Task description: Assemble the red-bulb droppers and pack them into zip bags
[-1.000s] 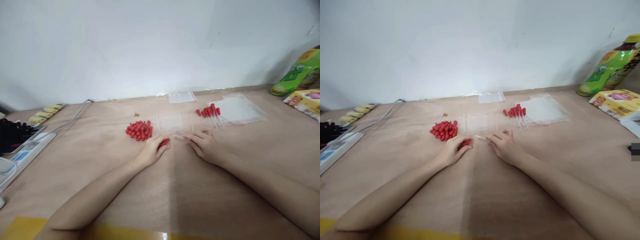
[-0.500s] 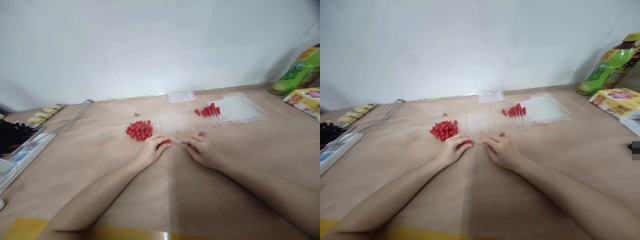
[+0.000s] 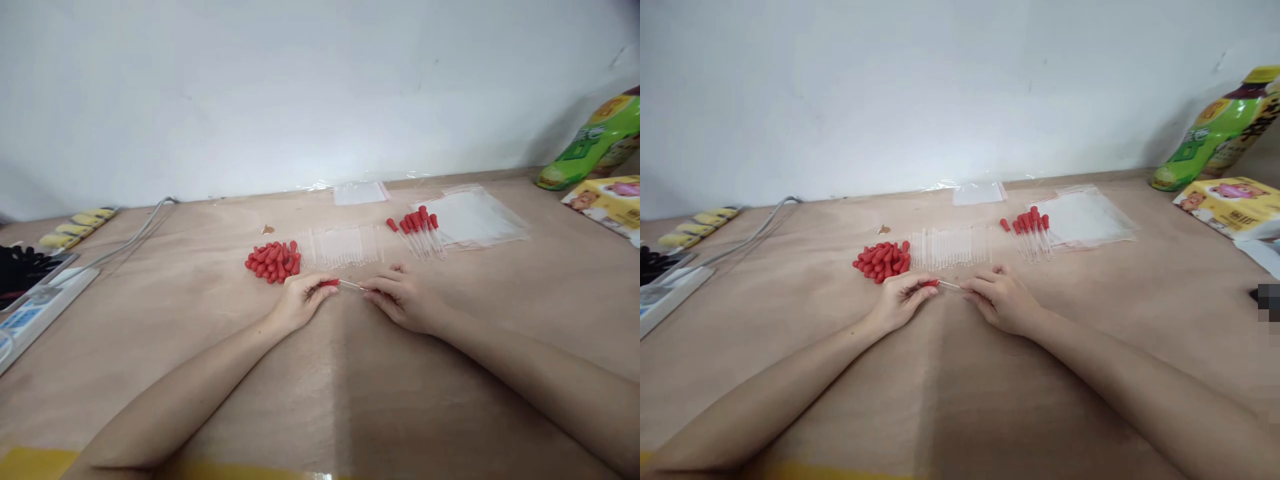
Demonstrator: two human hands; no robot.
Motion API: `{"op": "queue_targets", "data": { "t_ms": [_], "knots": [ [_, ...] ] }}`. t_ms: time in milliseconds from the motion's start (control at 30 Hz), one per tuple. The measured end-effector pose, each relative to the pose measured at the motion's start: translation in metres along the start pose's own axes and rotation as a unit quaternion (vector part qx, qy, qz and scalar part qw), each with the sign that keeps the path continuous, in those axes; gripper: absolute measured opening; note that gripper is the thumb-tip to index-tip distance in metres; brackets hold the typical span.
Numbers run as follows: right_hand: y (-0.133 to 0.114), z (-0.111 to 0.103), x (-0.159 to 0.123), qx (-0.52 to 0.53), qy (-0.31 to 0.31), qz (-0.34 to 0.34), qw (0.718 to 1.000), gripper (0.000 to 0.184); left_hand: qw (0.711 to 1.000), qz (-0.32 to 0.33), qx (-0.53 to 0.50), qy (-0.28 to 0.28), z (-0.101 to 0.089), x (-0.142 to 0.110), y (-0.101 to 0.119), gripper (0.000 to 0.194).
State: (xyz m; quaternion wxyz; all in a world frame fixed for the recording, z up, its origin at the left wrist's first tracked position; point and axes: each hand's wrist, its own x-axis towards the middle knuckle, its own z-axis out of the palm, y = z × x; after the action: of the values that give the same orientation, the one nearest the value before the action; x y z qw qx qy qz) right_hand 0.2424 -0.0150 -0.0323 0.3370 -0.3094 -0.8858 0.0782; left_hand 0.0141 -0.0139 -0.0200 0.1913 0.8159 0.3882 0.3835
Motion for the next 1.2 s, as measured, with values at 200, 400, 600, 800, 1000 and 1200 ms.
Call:
{"op": "queue_targets", "data": {
  "t_ms": [200, 400, 600, 800, 1000, 1200],
  "knots": [
    [0.009, -0.006, 0.003, 0.016, -0.047, -0.013, 0.999, 0.021, 0.997, 0.036, -0.028, -0.066, -0.003, 0.004, 0.001, 0.014],
    [0.011, -0.007, 0.003, -0.018, -0.059, -0.006, 0.998, 0.022, 0.991, 0.052, -0.015, -0.122, -0.003, 0.005, 0.000, 0.014],
    [0.003, -0.010, 0.006, -0.061, -0.053, 0.001, 0.997, 0.024, 0.991, 0.052, 0.019, -0.120, -0.002, 0.005, 0.004, 0.014],
    [0.000, -0.008, 0.007, -0.062, -0.054, 0.006, 0.997, 0.026, 0.990, 0.070, 0.033, -0.119, -0.001, 0.007, 0.004, 0.014],
    [-0.001, -0.003, 0.014, -0.053, -0.089, 0.028, 0.994, 0.028, 0.990, 0.064, 0.037, -0.118, -0.001, 0.008, 0.002, 0.013],
    [-0.004, 0.001, 0.022, 0.006, -0.136, 0.074, 0.988, 0.027, 0.991, 0.069, 0.037, -0.108, 0.000, 0.008, 0.000, 0.014]
  ]
}}
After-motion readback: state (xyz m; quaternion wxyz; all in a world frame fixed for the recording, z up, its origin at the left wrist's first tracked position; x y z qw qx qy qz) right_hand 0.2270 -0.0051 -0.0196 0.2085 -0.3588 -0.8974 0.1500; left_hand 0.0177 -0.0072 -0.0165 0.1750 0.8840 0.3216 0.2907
